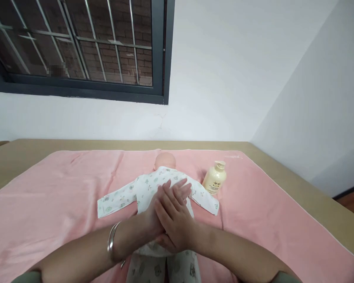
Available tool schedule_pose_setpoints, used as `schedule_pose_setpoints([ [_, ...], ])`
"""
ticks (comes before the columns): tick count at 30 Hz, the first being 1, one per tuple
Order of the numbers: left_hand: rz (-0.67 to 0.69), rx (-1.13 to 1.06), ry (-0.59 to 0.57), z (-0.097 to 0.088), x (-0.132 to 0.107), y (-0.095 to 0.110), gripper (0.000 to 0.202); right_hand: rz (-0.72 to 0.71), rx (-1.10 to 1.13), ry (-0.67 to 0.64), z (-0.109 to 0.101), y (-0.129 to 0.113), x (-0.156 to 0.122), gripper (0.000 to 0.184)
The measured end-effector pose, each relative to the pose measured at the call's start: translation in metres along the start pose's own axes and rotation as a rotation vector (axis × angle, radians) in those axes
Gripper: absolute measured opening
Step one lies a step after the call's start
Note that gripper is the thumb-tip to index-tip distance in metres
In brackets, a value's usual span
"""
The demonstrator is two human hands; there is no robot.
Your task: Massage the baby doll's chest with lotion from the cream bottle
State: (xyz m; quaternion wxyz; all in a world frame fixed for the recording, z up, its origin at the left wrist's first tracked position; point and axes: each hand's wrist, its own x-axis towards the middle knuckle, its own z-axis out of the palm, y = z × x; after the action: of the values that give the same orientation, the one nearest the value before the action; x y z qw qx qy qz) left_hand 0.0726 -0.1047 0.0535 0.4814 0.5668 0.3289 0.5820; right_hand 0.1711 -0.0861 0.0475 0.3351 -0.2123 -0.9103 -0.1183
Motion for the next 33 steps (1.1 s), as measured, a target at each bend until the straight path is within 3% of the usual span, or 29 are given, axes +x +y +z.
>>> schedule_pose_setpoints([
  [3, -0.226, -0.200, -0.124, -0.006, -0.003, 0.005, 0.058, -0.237, 0.002, 0.022, 0.001, 0.035, -0.013, 0.051],
  [5, -0.297, -0.264, -0.138, -0.010, 0.007, 0.016, 0.051, -0.224, -0.013, 0.048, -0.002, 0.058, -0.012, 0.042],
  [7, -0.299, -0.331, -0.076, -0.015, 0.021, 0.023, 0.045, -0.009, -0.042, 0.034, -0.002, 0.074, -0.004, 0.044],
  [8, -0.238, -0.294, -0.014, -0.019, 0.029, 0.024, 0.039, 0.153, -0.053, 0.014, -0.001, 0.078, 0.001, 0.046],
  [10, -0.102, -0.083, 0.128, -0.031, 0.040, 0.016, 0.030, 0.456, -0.044, -0.043, 0.004, 0.077, 0.012, 0.050],
  [12, 0.010, 0.194, 0.201, -0.047, 0.048, 0.000, 0.023, 0.570, -0.011, -0.127, 0.010, 0.069, 0.020, 0.053],
  [14, 0.135, 0.440, 0.213, -0.063, 0.052, -0.017, 0.024, 0.419, 0.039, -0.239, 0.013, 0.058, 0.024, 0.053],
  [16, 0.229, 0.598, 0.210, -0.075, 0.053, -0.033, 0.031, 0.156, 0.104, -0.325, 0.012, 0.053, 0.024, 0.044],
  [19, 0.234, 0.616, 0.200, -0.082, 0.051, -0.049, 0.039, -0.082, 0.227, -0.323, 0.011, 0.060, 0.017, 0.029],
  [21, 0.218, 0.569, 0.209, -0.082, 0.049, -0.054, 0.038, -0.047, 0.286, -0.242, 0.014, 0.073, 0.013, 0.029],
  [24, 0.223, 0.547, 0.229, -0.079, 0.048, -0.057, 0.036, 0.292, 0.223, -0.137, 0.019, 0.087, 0.016, 0.039],
  [26, 0.234, 0.543, 0.228, -0.078, 0.047, -0.056, 0.036, 0.493, 0.117, -0.168, 0.019, 0.085, 0.022, 0.043],
  [27, 0.240, 0.536, 0.229, -0.078, 0.047, -0.056, 0.037, 0.521, 0.078, -0.205, 0.018, 0.079, 0.025, 0.045],
  [29, 0.247, 0.515, 0.236, -0.079, 0.046, -0.054, 0.039, 0.406, 0.074, -0.292, 0.014, 0.064, 0.026, 0.048],
  [33, 0.284, 0.488, 0.210, -0.082, 0.044, -0.054, 0.044, -0.034, 0.284, -0.328, 0.008, 0.052, 0.011, 0.042],
])
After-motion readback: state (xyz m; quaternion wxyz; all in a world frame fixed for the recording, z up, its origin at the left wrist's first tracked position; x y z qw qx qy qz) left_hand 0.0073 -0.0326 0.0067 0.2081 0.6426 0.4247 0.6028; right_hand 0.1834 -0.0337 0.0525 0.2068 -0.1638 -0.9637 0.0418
